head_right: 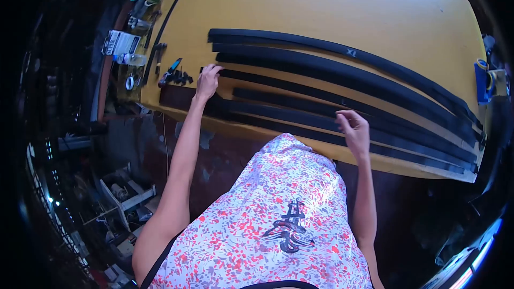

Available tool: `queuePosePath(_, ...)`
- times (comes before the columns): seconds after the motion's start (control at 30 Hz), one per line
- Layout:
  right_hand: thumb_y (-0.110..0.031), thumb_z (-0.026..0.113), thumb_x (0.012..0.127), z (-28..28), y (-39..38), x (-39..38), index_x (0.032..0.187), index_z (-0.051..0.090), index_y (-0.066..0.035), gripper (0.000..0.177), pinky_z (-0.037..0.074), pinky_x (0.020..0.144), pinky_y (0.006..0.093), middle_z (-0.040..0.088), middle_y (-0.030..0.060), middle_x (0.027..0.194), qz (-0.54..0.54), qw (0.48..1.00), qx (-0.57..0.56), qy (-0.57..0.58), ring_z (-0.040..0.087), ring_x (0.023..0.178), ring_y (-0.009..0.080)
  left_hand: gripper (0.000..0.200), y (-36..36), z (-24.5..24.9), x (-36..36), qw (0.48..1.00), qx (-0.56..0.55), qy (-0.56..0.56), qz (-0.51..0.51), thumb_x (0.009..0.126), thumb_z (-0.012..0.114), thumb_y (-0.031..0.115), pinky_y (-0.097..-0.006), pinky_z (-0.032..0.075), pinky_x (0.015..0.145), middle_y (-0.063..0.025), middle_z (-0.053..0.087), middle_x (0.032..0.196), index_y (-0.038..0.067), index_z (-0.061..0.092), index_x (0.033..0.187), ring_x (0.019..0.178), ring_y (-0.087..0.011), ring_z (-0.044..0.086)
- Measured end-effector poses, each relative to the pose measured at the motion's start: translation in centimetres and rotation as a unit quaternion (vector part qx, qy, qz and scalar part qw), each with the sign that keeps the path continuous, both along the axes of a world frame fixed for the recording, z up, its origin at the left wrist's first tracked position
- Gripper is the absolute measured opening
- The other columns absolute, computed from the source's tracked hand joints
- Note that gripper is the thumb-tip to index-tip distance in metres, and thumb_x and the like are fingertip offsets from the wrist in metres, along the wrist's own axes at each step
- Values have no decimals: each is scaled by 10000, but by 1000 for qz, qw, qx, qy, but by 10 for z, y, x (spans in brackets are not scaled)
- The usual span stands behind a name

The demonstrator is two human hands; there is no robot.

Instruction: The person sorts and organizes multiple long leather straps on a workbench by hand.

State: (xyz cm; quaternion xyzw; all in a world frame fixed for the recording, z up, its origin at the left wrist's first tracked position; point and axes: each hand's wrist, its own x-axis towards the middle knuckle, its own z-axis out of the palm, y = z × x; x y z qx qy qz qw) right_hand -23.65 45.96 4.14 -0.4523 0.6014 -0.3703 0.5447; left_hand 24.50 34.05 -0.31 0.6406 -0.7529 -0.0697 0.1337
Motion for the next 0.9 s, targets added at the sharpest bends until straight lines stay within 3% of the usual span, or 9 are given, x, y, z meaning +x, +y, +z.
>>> queuePosePath(0.13,-198,610,963,-2,-11,86,1128,641,-14,249,525,693,220,684,45,918,6,975,116,-191,640,776,93,324,-21,-9,48,999,31,-18,9,778,720,101,-434,437,935,-88,584,1193,123,650,1094,1127,-319,523)
queuePosePath(0.33,-238,560,985,-28,-23,169,1349,432,67,492,527,975,386,565,216,1266,-46,877,248,-408,615,1114,268,266,-56,33,68,977,208,1,-52,774,739,123,-383,502,769,-104,664,936,73,647,1019,885,-307,634)
queuePosePath(0.43,-266,555,987,-26,-24,191,1364,403,76,531,498,1017,417,513,238,1329,-55,864,253,-432,559,1202,300,272,-56,53,69,960,223,141,-97,792,728,127,-377,518,720,-104,663,810,65,648,1044,766,-307,650)
queuePosePath(0.53,-257,544,991,-22,-26,202,1362,412,66,509,510,1005,408,519,229,1323,-63,855,251,-449,565,1195,294,309,-58,48,78,964,208,132,-99,802,731,154,-388,508,808,-118,665,918,67,648,1087,894,-312,639)
queuePosePath(0.6,-244,543,991,-24,-27,210,1356,423,61,490,515,998,398,524,222,1320,-61,856,236,-455,574,1182,283,345,-49,18,90,982,83,-9,-168,798,738,188,-409,476,897,-119,645,1029,91,653,1118,1052,-301,598)
queuePosePath(0.67,-234,543,990,-28,-28,217,1354,428,58,481,516,996,398,527,218,1317,-71,857,230,-456,578,1175,272,343,-45,3,99,983,82,-11,-166,778,754,211,-423,468,908,-127,614,1061,95,653,1085,1102,-316,554)
queuePosePath(0.8,-235,560,982,-36,-24,220,1358,408,78,513,511,1002,424,492,241,1345,-109,831,226,-496,529,1233,307,233,-54,9,99,980,116,-38,-156,742,774,215,-437,456,831,-120,580,924,60,654,868,964,-330,557)
queuePosePath(0.83,-245,564,980,-43,-25,223,1362,395,86,533,502,1014,442,476,254,1358,-120,822,232,-506,514,1252,321,199,-54,25,98,977,102,-6,-186,737,775,186,-409,453,783,-117,555,865,53,654,823,905,-312,558)
queuePosePath(0.9,-342,605,951,-43,-26,227,1424,279,81,713,470,1037,479,386,282,1423,-110,805,242,-531,440,1312,371,118,-52,71,95,942,257,175,-124,794,707,99,-303,445,656,-48,586,743,26,623,836,693,-159,559)
